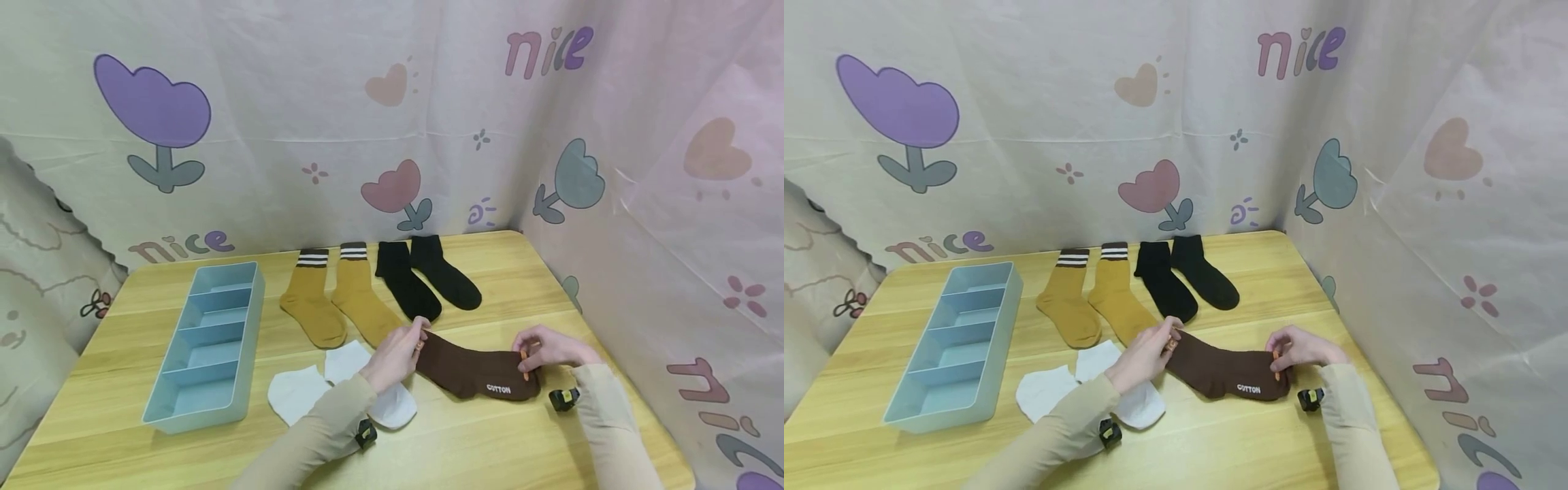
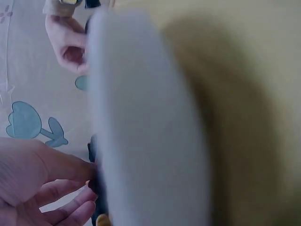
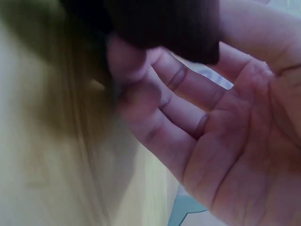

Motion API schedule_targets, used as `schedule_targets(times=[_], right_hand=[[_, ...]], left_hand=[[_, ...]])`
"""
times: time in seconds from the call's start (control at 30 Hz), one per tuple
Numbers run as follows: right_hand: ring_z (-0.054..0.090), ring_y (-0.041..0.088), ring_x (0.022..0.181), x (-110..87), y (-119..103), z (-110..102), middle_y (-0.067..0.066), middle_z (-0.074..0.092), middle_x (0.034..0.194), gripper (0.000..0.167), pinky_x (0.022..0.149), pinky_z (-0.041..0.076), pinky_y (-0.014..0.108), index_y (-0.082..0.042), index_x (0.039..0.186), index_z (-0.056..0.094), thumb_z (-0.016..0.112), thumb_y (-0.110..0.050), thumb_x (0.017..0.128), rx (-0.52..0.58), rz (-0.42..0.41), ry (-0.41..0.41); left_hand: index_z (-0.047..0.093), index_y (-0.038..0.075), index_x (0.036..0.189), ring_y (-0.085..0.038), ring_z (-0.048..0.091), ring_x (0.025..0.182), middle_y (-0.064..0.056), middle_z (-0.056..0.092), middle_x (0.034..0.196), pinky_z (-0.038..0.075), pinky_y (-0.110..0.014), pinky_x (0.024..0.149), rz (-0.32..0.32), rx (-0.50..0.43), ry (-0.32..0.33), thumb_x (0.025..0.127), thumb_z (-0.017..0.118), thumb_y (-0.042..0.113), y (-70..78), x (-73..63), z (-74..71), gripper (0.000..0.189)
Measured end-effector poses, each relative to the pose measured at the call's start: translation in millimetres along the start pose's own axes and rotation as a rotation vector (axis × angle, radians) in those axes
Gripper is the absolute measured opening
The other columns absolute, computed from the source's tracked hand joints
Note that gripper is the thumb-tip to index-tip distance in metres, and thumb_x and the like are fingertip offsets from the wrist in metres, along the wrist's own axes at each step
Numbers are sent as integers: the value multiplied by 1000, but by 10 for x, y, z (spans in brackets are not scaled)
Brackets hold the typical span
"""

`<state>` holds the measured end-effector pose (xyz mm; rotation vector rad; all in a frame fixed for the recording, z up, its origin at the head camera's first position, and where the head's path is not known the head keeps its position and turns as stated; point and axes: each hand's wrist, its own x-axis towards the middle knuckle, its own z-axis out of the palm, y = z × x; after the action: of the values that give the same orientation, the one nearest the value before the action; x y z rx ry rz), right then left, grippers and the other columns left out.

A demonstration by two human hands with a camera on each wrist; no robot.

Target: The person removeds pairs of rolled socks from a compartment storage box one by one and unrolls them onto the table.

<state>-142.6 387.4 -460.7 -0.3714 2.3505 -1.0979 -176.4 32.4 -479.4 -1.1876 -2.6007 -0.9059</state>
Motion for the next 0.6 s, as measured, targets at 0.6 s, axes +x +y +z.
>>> schedule_targets(times=[0.6], right_hand=[[58, -2, 53, -50, -13, 246, -13, 69, 70, 25, 50, 50, 15, 14, 98, 67, 75, -7, 87, 215, -93, -194]], left_hand=[[46, 9, 130, -21, 61, 58, -5, 69, 76, 42, -27, 50, -158, 47, 10, 85, 72, -3, -135, 95, -32, 53]])
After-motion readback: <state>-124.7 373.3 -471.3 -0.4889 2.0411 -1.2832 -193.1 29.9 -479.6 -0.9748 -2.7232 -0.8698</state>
